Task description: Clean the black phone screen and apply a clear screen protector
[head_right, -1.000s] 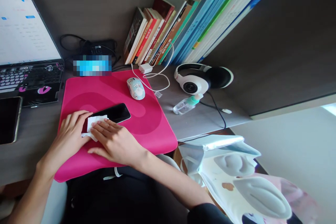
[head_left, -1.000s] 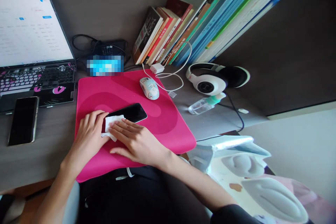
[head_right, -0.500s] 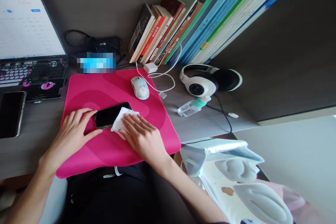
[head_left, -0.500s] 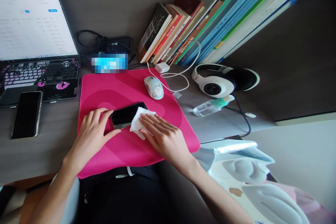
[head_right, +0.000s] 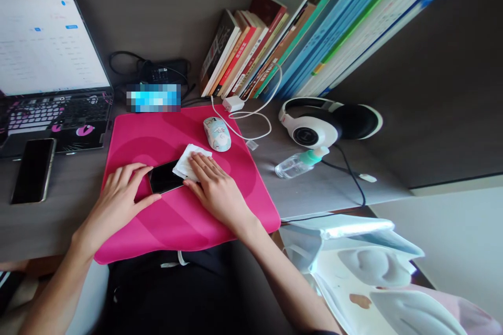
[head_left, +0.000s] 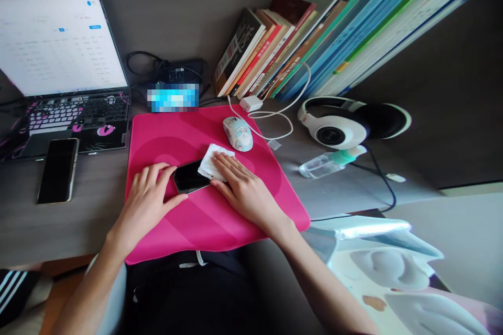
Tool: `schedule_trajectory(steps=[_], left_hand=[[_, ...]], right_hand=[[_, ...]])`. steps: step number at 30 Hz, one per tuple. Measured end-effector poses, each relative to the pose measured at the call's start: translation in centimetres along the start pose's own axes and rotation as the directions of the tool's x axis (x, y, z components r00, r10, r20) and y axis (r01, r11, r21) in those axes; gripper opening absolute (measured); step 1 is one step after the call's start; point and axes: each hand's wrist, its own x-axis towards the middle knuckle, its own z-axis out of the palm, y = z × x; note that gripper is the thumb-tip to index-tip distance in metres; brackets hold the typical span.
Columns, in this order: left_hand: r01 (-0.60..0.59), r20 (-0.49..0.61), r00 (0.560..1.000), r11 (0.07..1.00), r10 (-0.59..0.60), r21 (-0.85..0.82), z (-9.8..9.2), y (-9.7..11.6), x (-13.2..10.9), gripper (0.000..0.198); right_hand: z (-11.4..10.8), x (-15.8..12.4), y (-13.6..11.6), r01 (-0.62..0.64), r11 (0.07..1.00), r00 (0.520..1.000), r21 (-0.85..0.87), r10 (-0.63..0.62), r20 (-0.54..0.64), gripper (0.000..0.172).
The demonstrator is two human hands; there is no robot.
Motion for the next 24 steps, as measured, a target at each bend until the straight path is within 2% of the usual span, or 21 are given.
schedule_trajectory(steps=[6, 12, 15, 18, 19, 21, 24], left_hand=[[0.008, 0.005, 1.0, 1.0, -0.008, 0.014, 0.1, 0.1, 0.0, 0.064], [-0.009, -0.021, 1.0, 0.999, 0.009, 0.034, 0.3, -0.1, -0.2, 0.062], [-0.004, -0.031, 1.0, 1.0, 0.005, 0.019, 0.3, -0.1, -0.1, 0.06], [0.004, -0.018, 1.0, 1.0, -0.004, -0.001, 0.2, -0.2, -0.1, 0.059], [0.005, -0.01, 1.0, 1.0, -0.005, -0.005, 0.1, -0.2, 0.0, 0.059], [0.006, 0.003, 1.0, 1.0, -0.006, 0.004, 0.0, -0.1, 0.1, 0.061], [0.0, 0.009, 1.0, 0.999, 0.0, 0.041, 0.1, -0.1, 0.2, 0.07]], right_hand=[[-0.2, -0.1, -0.4, 0.032, 0.997, 0.993, -0.064, -0.039, -0.112, 0.047], [-0.3, -0.7, -0.8, 0.074, 0.982, 0.954, -0.174, -0.121, -0.276, 0.025], [-1.4, -1.2, -1.0, 0.11, 0.979, 0.948, -0.169, -0.154, -0.278, 0.022], [-2.7, -1.6, -0.9, 0.136, 0.986, 0.958, -0.095, -0.155, -0.241, 0.023], [-3.1, -1.6, -0.7, 0.117, 0.992, 0.964, -0.043, -0.124, -0.237, 0.024], [-3.3, -1.5, -0.2, 0.005, 0.996, 0.967, 0.087, 0.018, -0.252, 0.028], [-2.6, -1.1, 0.5, -0.195, 0.952, 0.913, 0.237, 0.264, -0.31, 0.028]])
